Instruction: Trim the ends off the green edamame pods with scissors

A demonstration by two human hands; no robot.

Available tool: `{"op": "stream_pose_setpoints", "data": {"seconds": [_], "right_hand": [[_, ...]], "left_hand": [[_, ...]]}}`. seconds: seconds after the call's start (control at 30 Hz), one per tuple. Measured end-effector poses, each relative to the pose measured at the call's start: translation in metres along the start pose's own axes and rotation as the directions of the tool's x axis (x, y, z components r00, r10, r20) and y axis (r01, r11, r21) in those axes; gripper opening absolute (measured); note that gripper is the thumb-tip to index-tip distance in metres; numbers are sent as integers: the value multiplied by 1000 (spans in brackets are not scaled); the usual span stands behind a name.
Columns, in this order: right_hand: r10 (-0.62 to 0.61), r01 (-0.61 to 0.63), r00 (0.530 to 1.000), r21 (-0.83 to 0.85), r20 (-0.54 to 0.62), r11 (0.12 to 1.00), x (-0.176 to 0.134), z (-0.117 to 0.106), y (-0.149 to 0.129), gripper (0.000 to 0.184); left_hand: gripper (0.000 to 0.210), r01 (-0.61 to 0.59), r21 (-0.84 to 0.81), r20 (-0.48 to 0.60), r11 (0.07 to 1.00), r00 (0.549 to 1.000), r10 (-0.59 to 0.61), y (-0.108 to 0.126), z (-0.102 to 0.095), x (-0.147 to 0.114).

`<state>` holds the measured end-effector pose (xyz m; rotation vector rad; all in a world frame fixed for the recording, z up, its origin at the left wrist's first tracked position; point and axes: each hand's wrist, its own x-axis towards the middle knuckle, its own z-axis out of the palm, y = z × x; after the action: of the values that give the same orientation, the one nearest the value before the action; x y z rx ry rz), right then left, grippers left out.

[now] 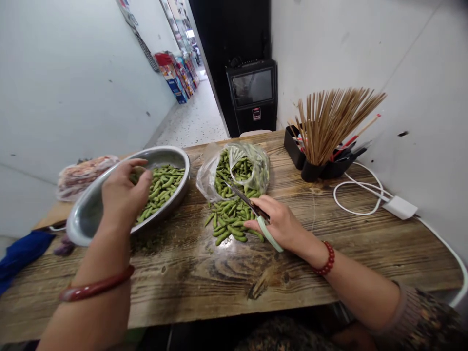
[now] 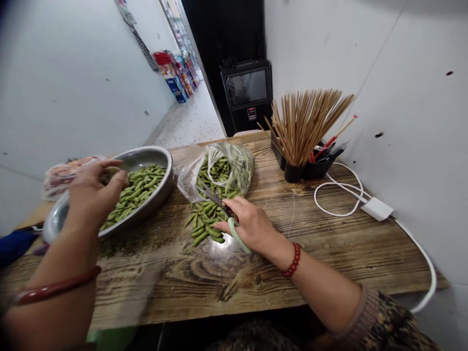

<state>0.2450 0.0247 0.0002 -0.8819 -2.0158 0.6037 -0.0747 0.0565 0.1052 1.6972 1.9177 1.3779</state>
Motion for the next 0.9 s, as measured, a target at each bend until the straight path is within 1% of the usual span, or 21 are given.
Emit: {"op": "stream_pose_setpoints", "data": {"seconds": [0.03, 0.07, 0.1, 0.13, 0.17, 0.2, 0.23, 0.3, 0.33, 0.37, 0.43, 0.5, 0.57, 0.63, 0.73, 0.8, 0.9], "right_hand": [[2, -2, 1000, 1, -6, 1000, 0, 0, 0, 42], [5, -5, 1000, 1, -10, 1000, 0, -1, 0, 42], [12, -12, 1000, -1, -11, 1000, 1, -2, 0, 42], [19, -19, 1000, -6, -11, 1000, 1, -3, 0, 42], [28, -28, 1000, -10, -11, 1000, 2, -4, 0, 41], [36, -36, 999, -13, -9, 999, 2, -4, 1, 41], [43, -43, 999, -14, -7, 999, 2, -5, 1, 41], [52, -52, 999, -10, -7, 999, 2, -5, 2, 41], [52, -52, 999, -6, -5, 999, 2, -5, 3, 41], [49, -49, 999, -3, -3, 999, 2, -5, 3, 41], [37, -37, 999, 3, -4, 999, 2, -4, 3, 42], [24, -24, 1000, 7, -8, 1000, 2, -3, 2, 43], [16, -16, 1000, 10, -9, 1000, 1, -3, 1, 43], [15, -15, 1000, 17, -7, 1000, 1, -2, 1, 42], [17, -17, 1000, 15, 0, 1000, 0, -2, 2, 43], [17, -17, 1000, 0, 3, 1000, 1, -3, 4, 43], [28, -28, 1000, -12, -12, 1000, 4, -6, 5, 42]], "left_hand": [[36, -98, 279, -27, 955, 994, 109, -3, -4, 4], [37, -191, 431, 45, 882, 981, 190, -5, -5, 4], [35, -256, 525, 83, 812, 964, 251, -7, -4, 1], [34, -293, 565, 119, 772, 954, 275, -8, 0, -7], [29, -326, 549, 173, 770, 945, 277, -8, 5, -17], [25, -355, 510, 265, 784, 931, 249, -9, 12, -29], [22, -394, 473, 369, 788, 901, 228, -10, 19, -42], [23, -432, 398, 552, 810, 818, 165, -14, 33, -69], [25, -416, 389, 595, 822, 795, 121, -17, 39, -81], [28, -391, 384, 614, 836, 785, 85, -20, 44, -92], [38, -337, 365, 597, 868, 800, 60, -26, 54, -110], [48, -296, 316, 591, 901, 805, 57, -28, 63, -122], [51, -263, 254, 589, 931, 805, 66, -26, 73, -129], [46, -244, 181, 579, 953, 810, 98, -22, 86, -130], [39, -194, 45, 548, 980, 825, 138, -14, 105, -121], [33, -106, -73, 521, 992, 844, 129, -7, 114, -112], [31, 67, -223, 512, 973, 857, 58, 4, 117, -98]]}}
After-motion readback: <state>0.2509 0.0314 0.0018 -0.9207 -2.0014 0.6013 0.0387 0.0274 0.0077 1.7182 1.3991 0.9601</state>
